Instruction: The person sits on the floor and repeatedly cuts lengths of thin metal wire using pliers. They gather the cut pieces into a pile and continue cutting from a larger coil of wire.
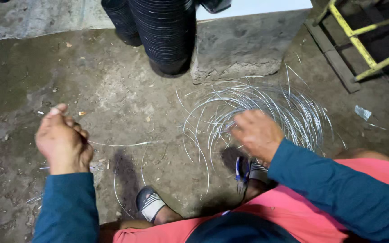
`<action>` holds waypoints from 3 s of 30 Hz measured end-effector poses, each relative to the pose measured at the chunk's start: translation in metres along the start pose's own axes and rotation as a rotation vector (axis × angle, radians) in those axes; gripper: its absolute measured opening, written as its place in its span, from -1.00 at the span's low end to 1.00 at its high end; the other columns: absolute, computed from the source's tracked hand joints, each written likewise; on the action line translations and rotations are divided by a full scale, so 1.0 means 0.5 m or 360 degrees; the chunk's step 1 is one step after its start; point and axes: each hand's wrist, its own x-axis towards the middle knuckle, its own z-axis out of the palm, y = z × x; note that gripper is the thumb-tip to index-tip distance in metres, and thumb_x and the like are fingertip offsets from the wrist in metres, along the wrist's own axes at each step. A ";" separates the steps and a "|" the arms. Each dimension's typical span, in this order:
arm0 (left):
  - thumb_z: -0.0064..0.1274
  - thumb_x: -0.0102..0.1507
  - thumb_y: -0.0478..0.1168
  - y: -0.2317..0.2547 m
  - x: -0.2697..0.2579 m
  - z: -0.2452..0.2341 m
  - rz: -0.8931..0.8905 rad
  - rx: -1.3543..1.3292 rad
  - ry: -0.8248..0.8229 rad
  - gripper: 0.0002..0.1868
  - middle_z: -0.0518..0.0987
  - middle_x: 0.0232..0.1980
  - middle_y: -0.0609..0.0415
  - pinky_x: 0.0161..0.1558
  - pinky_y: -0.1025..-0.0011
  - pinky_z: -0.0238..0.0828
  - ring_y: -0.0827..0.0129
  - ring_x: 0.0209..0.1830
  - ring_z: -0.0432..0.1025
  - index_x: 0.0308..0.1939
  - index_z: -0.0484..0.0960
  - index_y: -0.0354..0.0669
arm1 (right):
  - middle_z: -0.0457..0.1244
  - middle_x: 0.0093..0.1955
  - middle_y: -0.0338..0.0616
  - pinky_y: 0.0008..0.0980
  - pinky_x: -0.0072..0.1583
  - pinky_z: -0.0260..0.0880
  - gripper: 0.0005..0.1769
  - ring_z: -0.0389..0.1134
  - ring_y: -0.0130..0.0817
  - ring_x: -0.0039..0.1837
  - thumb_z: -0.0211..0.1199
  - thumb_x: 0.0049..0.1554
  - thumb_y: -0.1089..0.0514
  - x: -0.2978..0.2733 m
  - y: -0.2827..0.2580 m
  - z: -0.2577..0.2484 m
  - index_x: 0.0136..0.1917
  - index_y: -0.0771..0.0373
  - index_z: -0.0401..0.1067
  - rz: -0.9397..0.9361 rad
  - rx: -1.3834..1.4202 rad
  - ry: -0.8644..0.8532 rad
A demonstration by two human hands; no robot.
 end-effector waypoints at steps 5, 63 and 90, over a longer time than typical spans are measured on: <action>-0.03 0.48 -0.15 -0.065 -0.052 0.022 -0.0078 -0.0039 -0.0319 -0.80 0.52 -0.34 0.17 -0.49 0.54 0.21 0.54 -0.52 0.28 -0.02 0.60 -0.20 | 0.29 -0.14 -0.08 -0.15 -0.05 0.38 -0.78 0.37 -0.11 -0.09 0.29 0.08 0.22 0.023 0.026 -0.030 0.03 0.23 0.53 0.0470 0.0162 0.0169; 0.12 0.35 -0.23 -0.116 -0.342 0.210 0.0323 0.0603 -0.0920 -0.84 0.59 -0.32 0.12 -0.27 0.55 0.37 0.59 -0.35 0.41 -0.15 0.70 -0.27 | 0.47 -0.06 -0.15 -0.52 -0.03 0.45 -0.82 0.45 -0.54 -0.07 0.40 0.14 0.27 0.112 -0.123 0.031 0.05 0.27 0.60 0.1019 0.1684 0.0721; -0.04 0.49 -0.20 -0.041 -0.231 0.153 0.0275 -0.0204 -0.0584 -0.88 0.44 -0.33 0.20 -0.52 0.58 0.17 0.64 -0.50 0.19 -0.01 0.44 -0.18 | 0.42 -0.16 -0.14 -0.40 -0.09 0.42 -0.91 0.45 -0.29 -0.15 0.42 0.07 0.21 0.132 -0.090 -0.073 -0.14 0.25 0.57 0.0235 0.1294 0.0283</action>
